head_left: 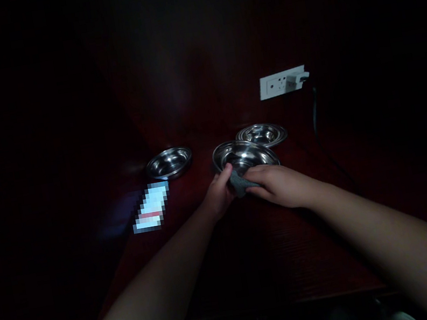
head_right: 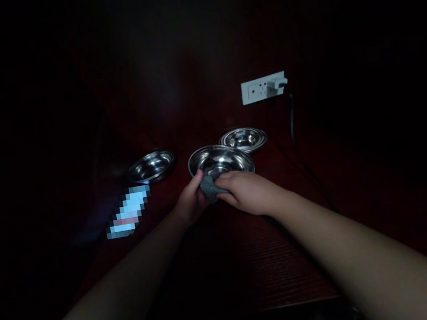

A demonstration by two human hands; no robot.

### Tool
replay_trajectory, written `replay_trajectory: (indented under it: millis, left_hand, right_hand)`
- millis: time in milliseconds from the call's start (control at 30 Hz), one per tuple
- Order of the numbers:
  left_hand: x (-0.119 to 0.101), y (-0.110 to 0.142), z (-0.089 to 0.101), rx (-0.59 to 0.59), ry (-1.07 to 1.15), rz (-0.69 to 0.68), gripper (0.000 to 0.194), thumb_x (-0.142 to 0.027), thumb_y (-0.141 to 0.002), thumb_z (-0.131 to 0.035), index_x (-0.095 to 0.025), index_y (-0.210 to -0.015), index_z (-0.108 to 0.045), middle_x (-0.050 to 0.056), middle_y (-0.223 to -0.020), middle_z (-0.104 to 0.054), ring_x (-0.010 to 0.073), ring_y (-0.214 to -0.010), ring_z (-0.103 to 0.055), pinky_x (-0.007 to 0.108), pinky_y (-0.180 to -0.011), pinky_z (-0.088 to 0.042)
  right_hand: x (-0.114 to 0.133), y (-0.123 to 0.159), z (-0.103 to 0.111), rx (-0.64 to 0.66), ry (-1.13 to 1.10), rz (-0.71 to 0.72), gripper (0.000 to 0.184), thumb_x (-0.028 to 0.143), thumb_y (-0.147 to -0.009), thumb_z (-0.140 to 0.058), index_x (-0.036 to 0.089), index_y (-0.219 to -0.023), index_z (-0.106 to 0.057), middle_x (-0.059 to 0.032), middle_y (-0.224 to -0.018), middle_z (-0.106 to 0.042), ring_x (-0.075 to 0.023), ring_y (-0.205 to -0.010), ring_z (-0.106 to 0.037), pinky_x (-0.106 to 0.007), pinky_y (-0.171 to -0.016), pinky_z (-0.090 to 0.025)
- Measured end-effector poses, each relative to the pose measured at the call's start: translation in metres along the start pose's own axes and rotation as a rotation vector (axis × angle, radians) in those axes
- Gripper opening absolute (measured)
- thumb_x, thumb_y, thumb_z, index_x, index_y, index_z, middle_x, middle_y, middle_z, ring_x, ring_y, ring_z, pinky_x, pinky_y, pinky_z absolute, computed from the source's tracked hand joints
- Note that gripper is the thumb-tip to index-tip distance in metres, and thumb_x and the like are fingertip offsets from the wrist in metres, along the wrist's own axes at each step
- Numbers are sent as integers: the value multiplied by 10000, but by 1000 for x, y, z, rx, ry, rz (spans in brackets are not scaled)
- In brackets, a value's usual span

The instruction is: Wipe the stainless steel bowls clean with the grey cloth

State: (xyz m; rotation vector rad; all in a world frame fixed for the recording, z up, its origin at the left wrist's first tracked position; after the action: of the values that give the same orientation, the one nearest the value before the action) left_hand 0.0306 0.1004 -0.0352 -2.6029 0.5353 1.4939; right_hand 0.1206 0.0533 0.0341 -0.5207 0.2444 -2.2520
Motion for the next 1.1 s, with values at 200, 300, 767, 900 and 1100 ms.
replay_trajectory:
  millis: [200,300,767,900,1100]
  left_hand:
    - [1,-2,8,-81,-7,-26,401,-448,-754,-668,-168,-1037,-623,93,-970,-704,221,-865,-656,319,-729,-492]
    - [0,-4,11,-95,-12,-46,401,-466,-745,-666,-165,-1007,-625,86,-923,-700,211,-814,-653,311,-695,-495]
    - [-3,-1,8,-50,-58,-73,519,-577,-790,-589,-180,-1125,-586,110,-1060,-684,237,-936,-657,328,-746,-517]
    - [-8,2,7,-43,-89,-173,556,-508,-759,-672,-248,-1220,-502,82,-1192,-627,231,-992,-638,354,-780,-522]
    - [-9,-1,12,-77,-110,-256,491,-477,-790,-647,-235,-1193,-503,56,-1106,-633,188,-933,-631,320,-797,-508]
  right_hand:
    - [0,0,-2,11,-17,19,151,245,-907,-513,179,-968,-635,-86,-996,-669,-217,-963,-604,-367,-860,-468]
    - [4,0,0,-5,-30,36,153,237,-907,-515,183,-979,-639,-83,-1005,-667,-214,-961,-602,-365,-862,-463]
    - [4,0,0,-8,-19,22,144,238,-907,-513,172,-951,-633,-84,-964,-660,-207,-917,-596,-349,-826,-461]
    - [1,0,-1,-8,-34,3,142,228,-904,-516,162,-950,-632,-92,-968,-660,-208,-908,-598,-354,-826,-464]
    - [0,0,-2,-4,-50,7,137,235,-896,-531,179,-960,-638,-88,-979,-660,-214,-938,-601,-359,-847,-465]
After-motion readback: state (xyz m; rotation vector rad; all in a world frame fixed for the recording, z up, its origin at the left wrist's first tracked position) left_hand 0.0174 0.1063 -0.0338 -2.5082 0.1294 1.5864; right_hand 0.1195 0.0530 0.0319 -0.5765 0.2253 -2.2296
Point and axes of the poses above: each hand's wrist, its own y-axis away from the middle knuckle, its own z-axis out of the back of the hand, x = y × z, the point moved 8 cm from there along -y, towards the middle knuckle
